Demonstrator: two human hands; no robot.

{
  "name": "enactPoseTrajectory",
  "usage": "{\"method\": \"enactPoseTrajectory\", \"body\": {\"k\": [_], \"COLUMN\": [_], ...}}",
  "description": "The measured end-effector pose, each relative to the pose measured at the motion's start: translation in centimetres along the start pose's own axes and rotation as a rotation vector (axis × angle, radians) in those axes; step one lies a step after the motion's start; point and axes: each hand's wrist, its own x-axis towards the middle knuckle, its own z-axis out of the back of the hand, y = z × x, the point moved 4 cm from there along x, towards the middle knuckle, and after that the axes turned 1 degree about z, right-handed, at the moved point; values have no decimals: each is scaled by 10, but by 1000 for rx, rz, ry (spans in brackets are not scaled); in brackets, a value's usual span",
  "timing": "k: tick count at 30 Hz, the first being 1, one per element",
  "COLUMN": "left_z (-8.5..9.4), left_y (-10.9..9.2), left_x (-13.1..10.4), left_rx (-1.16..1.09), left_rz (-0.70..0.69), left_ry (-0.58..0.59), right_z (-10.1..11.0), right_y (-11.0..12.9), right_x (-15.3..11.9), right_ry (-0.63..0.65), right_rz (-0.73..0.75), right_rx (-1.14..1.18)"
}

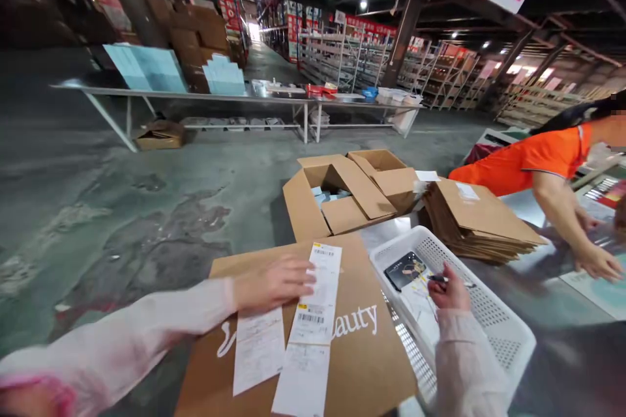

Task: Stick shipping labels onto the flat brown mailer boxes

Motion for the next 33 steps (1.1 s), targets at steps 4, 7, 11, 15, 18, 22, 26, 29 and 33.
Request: {"method": "enactPoseTrajectory", "body": {"k": [4, 7, 11, 15, 18, 22, 26, 29, 33], "left_z": [-31, -36, -31, -31, -32, -32, -34, -36, -36], "left_y": [41, 40, 34, 41, 46, 47, 49, 51, 52], "left_x": [25, 21, 9, 7, 6, 4, 3, 4, 4], "left_rx": [17, 30, -1, -26, -47, -67, -68, -75, -87], "left_rz": [70, 127, 149, 178, 191, 184, 189, 192, 200], "left_ry": [82, 35, -10, -30, -37, -52, -81, -85, -66], "right_z": [-70, -118, -149, -156, -162, -170, -176, -181, -188], "right_y": [-15, -41, -48, -44, -49, -59, -64, -63, -61], "right_x": [-76, -126, -159, -162, -160, -160, -156, -155, -154], "right_ry": [247, 346, 299, 221, 204, 123, 72, 56, 98], "right_rz": [-137, -130, 202, 301, 230, 239, 427, 639, 829], "right_rx": [36, -97, -333, -414, -458, -457, -604, -750, -850]}}
